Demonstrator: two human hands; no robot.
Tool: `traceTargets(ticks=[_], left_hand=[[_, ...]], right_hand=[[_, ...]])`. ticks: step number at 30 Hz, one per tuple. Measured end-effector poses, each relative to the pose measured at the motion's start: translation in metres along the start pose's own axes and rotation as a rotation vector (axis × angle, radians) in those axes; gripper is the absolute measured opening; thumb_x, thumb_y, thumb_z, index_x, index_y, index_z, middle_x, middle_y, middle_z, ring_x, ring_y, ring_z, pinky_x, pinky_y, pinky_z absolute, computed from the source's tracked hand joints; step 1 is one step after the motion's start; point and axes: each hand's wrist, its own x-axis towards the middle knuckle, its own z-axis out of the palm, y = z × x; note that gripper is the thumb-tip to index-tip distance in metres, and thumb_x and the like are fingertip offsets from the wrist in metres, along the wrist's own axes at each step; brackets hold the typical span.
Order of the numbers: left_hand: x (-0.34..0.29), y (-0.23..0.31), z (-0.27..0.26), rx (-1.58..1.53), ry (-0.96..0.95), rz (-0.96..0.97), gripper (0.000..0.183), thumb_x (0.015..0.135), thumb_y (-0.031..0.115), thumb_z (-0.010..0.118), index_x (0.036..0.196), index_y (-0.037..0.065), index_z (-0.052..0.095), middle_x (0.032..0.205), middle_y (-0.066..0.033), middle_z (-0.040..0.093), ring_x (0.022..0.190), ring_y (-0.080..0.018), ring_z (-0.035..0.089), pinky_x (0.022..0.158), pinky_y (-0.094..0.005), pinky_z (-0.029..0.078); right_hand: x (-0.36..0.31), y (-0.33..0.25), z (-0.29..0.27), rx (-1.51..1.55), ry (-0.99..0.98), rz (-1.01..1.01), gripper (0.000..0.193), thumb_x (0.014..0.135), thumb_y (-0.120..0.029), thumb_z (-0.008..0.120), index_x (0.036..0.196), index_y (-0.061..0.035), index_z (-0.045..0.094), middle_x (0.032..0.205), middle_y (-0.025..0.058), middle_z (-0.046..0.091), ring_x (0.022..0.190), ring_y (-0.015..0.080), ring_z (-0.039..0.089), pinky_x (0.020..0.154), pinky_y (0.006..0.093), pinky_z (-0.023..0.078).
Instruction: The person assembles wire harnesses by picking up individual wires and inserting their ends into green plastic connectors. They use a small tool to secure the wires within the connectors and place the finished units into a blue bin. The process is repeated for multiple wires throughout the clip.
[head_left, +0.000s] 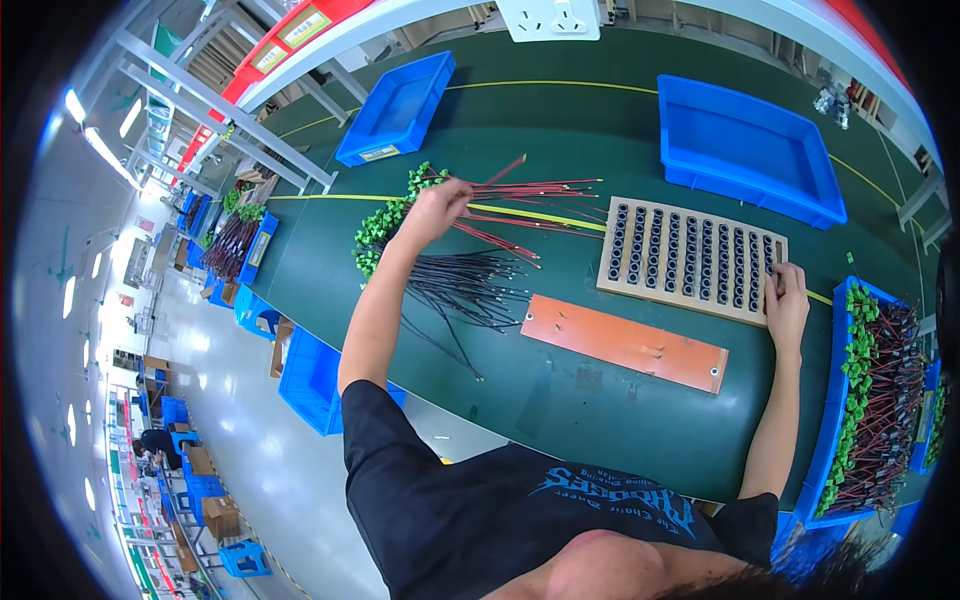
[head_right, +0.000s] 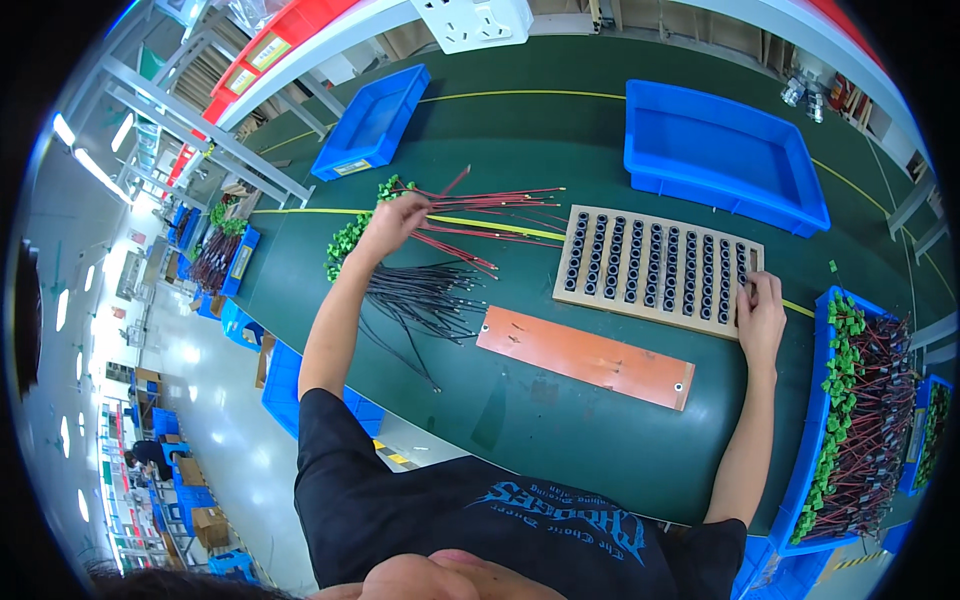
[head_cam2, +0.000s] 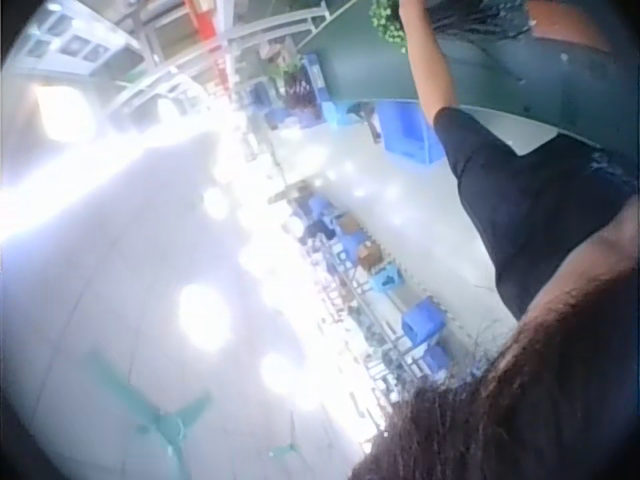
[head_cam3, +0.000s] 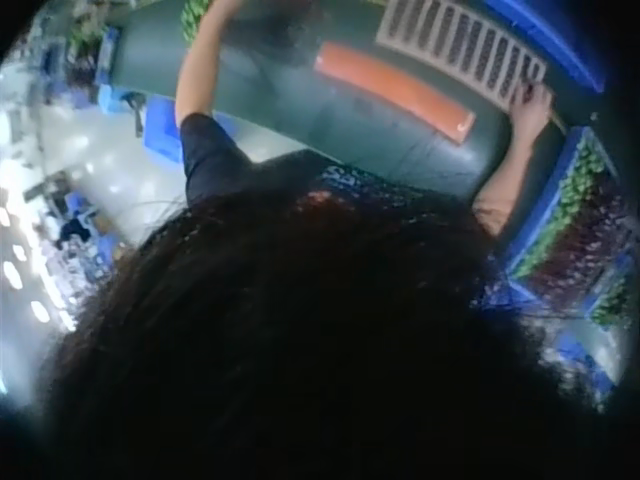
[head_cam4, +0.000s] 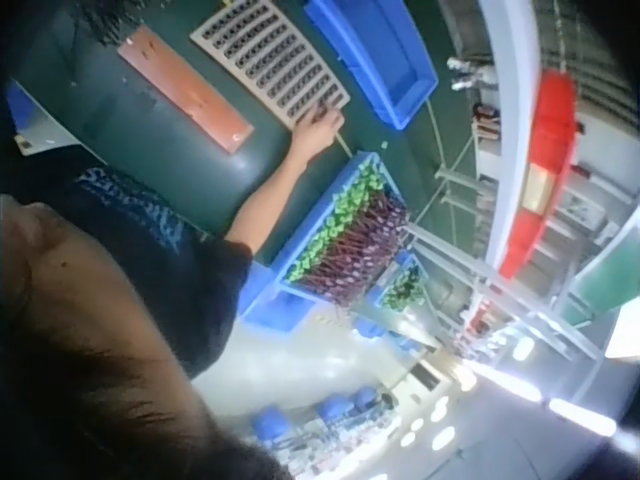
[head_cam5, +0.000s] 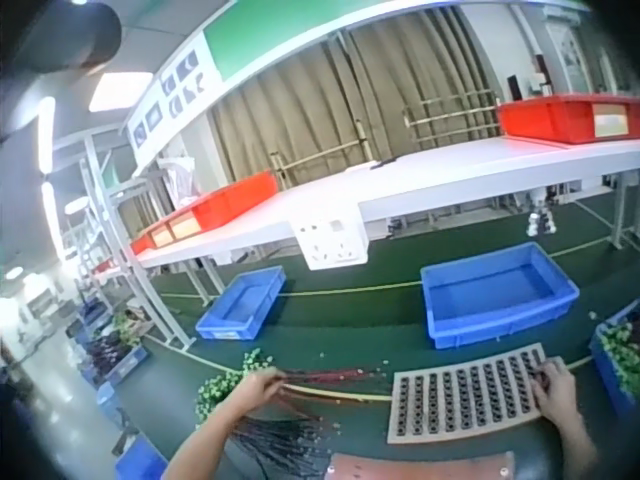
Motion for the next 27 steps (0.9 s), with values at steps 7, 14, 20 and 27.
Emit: traceTargets(ticks=[7,14,20,27], left_hand=[[-0.017,0.021,-0.083,-0.096,0.527,0.134,0.014,0.098,-0.003,0.068,0.111,-0.005,0.074,0.094,-0.0120,0.074,0.077,-0.0167,0.074,0.071,-0.0281,0.059],[-0.097,0.074,-0.105,0.560,0.052,0.236,0.019,0.085,-0.002,0.073,0.102,0.006,0.079,0.100,-0.0086,0.073,0.084,-0.0285,0.074,0.071,-0.0384,0.060],[-0.132,0.004,-0.061,0.595,-0.080,0.096,0.017,0.088,0.012,0.074,0.104,0.012,0.079,0.097,-0.0060,0.070,0.082,-0.0315,0.072,0.069,-0.0432,0.058],[-0.132,-0.030,-0.034,0.523,-0.147,0.098,0.009,0.091,0.013,0.073,0.098,0.009,0.076,0.100,-0.0062,0.068,0.087,-0.0317,0.071,0.075,-0.0444,0.058]], right_hand=[[-0.003,0.022,0.015,0.337,0.157,0.243,0.018,0.100,-0.013,0.070,0.116,-0.0056,0.064,0.078,0.0046,0.070,0.067,0.0070,0.060,0.061,0.0250,0.047],[-0.006,0.044,0.023,0.284,0.197,0.195,0.036,0.101,-0.014,0.069,0.136,-0.0057,0.063,0.090,0.0064,0.076,0.074,0.0088,0.067,0.067,0.0267,0.053],[-0.002,0.037,0.019,0.162,0.061,0.246,0.032,0.103,-0.020,0.067,0.134,-0.0102,0.068,0.080,0.0072,0.071,0.066,0.0093,0.061,0.062,0.0281,0.050],[-0.003,0.030,0.017,0.183,0.062,0.260,0.032,0.102,-0.017,0.068,0.133,-0.0087,0.067,0.080,0.0083,0.072,0.066,0.0094,0.062,0.062,0.0280,0.050]])
